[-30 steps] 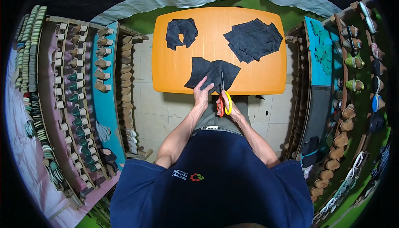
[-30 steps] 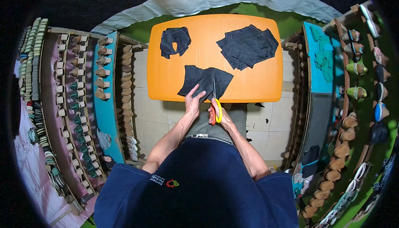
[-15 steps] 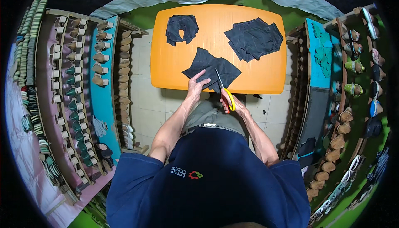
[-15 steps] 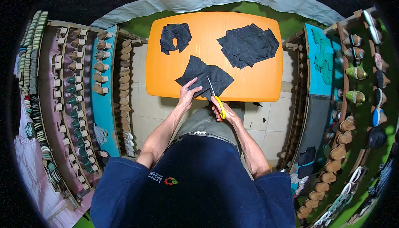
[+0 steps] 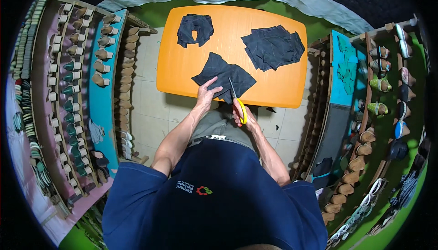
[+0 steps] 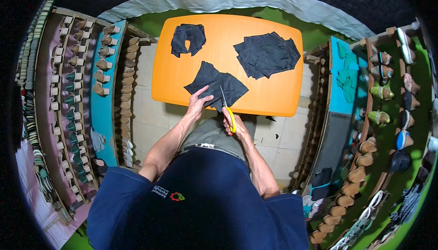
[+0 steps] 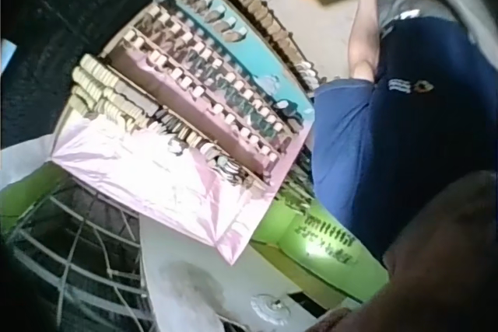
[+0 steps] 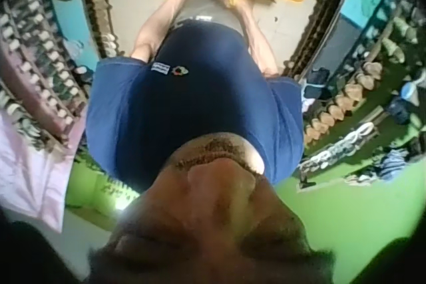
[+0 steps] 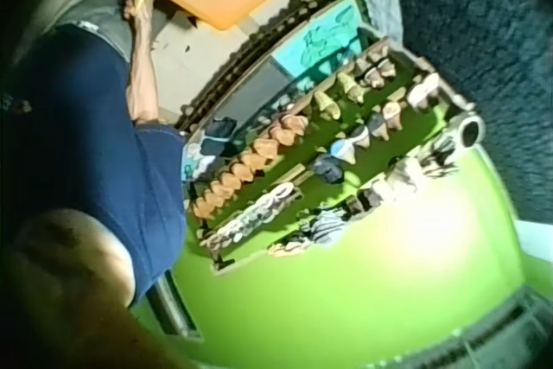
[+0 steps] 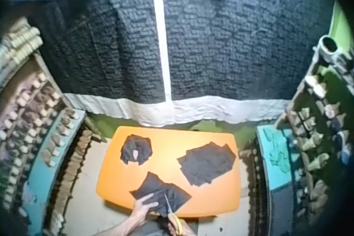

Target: The person uses yellow-handled scissors to cut black fabric pieces on an orange table. They repeatedly pick up fabric, cut it into smaller shapes, and place the cut pieces into a pile on the table.

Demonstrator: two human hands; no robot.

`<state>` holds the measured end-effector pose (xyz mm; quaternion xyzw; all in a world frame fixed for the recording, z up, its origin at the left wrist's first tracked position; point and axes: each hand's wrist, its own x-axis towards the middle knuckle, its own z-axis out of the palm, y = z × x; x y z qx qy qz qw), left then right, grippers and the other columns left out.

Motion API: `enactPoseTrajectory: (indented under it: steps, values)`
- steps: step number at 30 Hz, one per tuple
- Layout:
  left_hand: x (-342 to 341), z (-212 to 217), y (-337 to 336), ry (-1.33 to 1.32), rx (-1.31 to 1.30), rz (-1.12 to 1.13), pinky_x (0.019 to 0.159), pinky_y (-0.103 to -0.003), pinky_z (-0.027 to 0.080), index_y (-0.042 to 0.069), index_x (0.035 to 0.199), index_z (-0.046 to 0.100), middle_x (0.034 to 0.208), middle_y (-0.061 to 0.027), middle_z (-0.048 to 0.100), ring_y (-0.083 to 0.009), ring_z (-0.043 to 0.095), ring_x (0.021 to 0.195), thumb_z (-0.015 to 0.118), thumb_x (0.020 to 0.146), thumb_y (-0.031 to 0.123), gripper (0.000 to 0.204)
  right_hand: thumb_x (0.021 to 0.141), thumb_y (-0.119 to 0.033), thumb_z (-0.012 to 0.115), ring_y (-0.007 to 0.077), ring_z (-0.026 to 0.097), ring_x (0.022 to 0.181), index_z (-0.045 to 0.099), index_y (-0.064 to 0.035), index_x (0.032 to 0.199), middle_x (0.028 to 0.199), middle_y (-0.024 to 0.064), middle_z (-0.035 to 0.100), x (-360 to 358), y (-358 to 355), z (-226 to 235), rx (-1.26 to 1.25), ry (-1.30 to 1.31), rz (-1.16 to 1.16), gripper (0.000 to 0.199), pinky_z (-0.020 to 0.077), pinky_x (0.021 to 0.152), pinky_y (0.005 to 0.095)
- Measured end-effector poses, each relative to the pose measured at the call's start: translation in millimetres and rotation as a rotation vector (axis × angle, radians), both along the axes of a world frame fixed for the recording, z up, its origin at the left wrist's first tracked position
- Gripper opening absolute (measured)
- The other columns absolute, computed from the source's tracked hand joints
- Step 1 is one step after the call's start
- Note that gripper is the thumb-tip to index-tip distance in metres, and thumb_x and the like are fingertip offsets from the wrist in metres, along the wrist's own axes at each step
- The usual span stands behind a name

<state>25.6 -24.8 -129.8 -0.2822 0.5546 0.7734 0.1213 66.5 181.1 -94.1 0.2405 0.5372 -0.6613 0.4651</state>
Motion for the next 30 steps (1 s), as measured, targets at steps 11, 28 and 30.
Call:
enactPoseTrajectory:
  steps: [11,28,30]
  values:
    - [11.1,-1.4,16.8,0.029,-0.058,0.099,0.098,-0.027,0.049,0.003,0.133,0.062,0.123,-0.0127,0.067,-0.0172,0.063,0.107,0.078,0.075,-0.007,0.061,0.085,-0.075,0.059,0.0073,0.041,0.04,0.051,-0.0099,0.077,0.055,-0.0028,0.043,12.1,-7.3,-4.5,0.016,0.022,-0.099,0.066,0.0339,0.036,0.0243]
    - [10.8,-3.3,20.3,0.001,0.021,0.151,0.097,-0.028,0.051,0.003,0.134,0.061,0.123,-0.0139,0.066,-0.0189,0.064,0.107,0.076,0.075,-0.009,0.062,0.087,-0.064,0.067,0.0085,0.045,0.04,0.051,-0.0108,0.067,0.053,-0.0015,0.046,12.0,-11.8,17.2,0.153,0.092,-0.147,0.059,0.037,0.037,0.0256]
    - [11.2,-7.1,18.7,0.013,0.057,0.163,0.095,-0.028,0.053,0.005,0.135,0.06,0.119,-0.013,0.068,-0.0192,0.066,0.104,0.076,0.075,-0.01,0.064,0.086,-0.064,0.068,0.0084,0.045,0.04,0.051,-0.0109,0.067,0.053,-0.0017,0.046,11.4,-10.0,20.0,0.155,0.098,-0.142,0.059,0.0377,0.037,0.0255]
